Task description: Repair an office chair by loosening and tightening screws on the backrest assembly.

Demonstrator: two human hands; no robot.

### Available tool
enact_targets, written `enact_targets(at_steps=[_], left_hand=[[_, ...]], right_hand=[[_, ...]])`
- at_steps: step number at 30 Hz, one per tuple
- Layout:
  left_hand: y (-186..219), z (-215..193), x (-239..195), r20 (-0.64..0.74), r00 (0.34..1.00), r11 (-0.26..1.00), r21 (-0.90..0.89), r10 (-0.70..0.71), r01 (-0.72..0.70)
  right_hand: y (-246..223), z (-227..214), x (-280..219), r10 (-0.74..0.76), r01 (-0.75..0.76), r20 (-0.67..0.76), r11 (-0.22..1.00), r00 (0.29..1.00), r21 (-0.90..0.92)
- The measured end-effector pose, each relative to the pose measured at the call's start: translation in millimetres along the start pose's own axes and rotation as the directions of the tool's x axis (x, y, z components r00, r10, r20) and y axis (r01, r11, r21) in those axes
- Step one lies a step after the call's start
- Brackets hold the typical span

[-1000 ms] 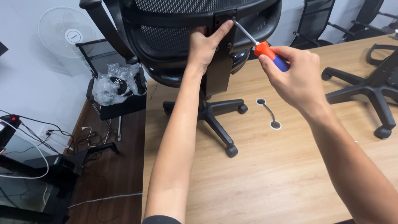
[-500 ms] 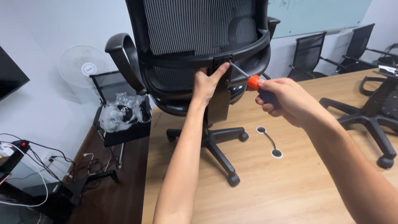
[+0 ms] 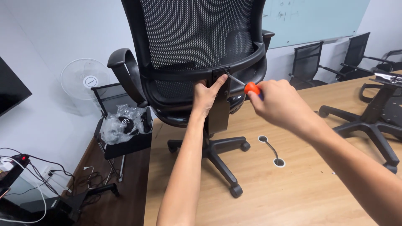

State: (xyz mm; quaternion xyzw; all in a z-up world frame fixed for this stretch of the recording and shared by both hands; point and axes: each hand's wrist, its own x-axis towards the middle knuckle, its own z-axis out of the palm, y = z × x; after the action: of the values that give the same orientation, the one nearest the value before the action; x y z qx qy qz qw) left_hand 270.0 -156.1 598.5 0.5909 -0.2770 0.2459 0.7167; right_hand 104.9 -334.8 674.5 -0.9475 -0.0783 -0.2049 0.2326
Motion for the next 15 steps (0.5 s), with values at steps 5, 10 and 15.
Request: enact_targets(at_steps=[5,10,15], left_hand=[[-1.8,-1.9,1.5,-0.002,0.999,0.998,0.049,-0.042,0.042],[0.3,3.6,0.9,0.011,1.0,1.0,-0.021,-0.001,0.001],[-4.3,4.7,1.5,-0.014,0.999,0.999,-0.018,0.051,-0.052]], right_hand=[[5.3,14.7,-4.7,-0.374,0.269,-0.191,0.868,0.908,-0.418],[6.2,16.2,-10.2,-0.617,0.328,-0.193,0.626,0.763,-0.707],[10.5,14.6,-19.3,-0.586,0.352,-0.271,0.73,0.763,-0.586]])
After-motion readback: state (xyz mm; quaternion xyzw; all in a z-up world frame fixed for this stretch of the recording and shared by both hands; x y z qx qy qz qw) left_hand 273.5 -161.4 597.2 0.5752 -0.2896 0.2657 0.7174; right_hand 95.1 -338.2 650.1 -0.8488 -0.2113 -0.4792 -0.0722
